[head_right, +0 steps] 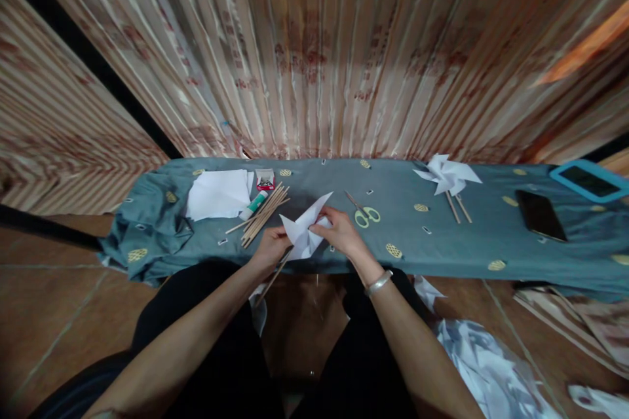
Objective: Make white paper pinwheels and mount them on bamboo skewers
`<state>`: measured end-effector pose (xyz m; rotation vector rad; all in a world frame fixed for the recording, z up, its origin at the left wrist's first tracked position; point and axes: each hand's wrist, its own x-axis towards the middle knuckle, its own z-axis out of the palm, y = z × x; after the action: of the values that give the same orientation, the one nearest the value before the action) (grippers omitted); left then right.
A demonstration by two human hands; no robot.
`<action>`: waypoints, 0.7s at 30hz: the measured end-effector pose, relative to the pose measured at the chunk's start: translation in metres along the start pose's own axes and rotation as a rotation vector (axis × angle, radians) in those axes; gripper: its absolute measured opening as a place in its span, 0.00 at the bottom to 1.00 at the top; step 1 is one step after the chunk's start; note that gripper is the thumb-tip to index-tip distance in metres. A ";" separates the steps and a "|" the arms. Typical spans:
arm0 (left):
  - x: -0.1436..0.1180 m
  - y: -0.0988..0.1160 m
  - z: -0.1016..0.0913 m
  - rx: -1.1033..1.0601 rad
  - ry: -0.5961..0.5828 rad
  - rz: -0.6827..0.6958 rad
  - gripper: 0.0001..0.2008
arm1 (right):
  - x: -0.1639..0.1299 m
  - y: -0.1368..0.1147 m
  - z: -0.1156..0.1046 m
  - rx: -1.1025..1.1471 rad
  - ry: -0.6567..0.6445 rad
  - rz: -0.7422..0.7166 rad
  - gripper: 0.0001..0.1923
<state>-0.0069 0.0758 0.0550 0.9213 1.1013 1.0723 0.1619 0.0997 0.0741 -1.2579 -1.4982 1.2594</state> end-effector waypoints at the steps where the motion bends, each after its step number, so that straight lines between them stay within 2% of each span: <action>1: 0.004 0.000 -0.002 -0.022 0.007 -0.025 0.16 | 0.009 0.002 -0.002 0.016 -0.045 0.037 0.17; 4: 0.012 -0.002 -0.007 -0.056 0.016 -0.070 0.17 | 0.027 0.005 -0.005 0.041 -0.151 0.101 0.17; 8: 0.018 -0.009 -0.012 -0.061 0.012 -0.078 0.16 | 0.032 0.009 -0.005 0.101 -0.193 0.172 0.17; 14: 0.016 -0.013 -0.012 -0.051 -0.016 -0.080 0.16 | 0.029 0.012 -0.002 0.070 -0.172 0.160 0.16; 21: 0.010 -0.012 -0.014 -0.120 0.003 -0.159 0.18 | 0.026 0.012 0.000 0.137 -0.177 0.198 0.17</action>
<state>-0.0171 0.0830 0.0386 0.7255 1.0821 0.9972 0.1591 0.1258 0.0621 -1.2543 -1.4078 1.6112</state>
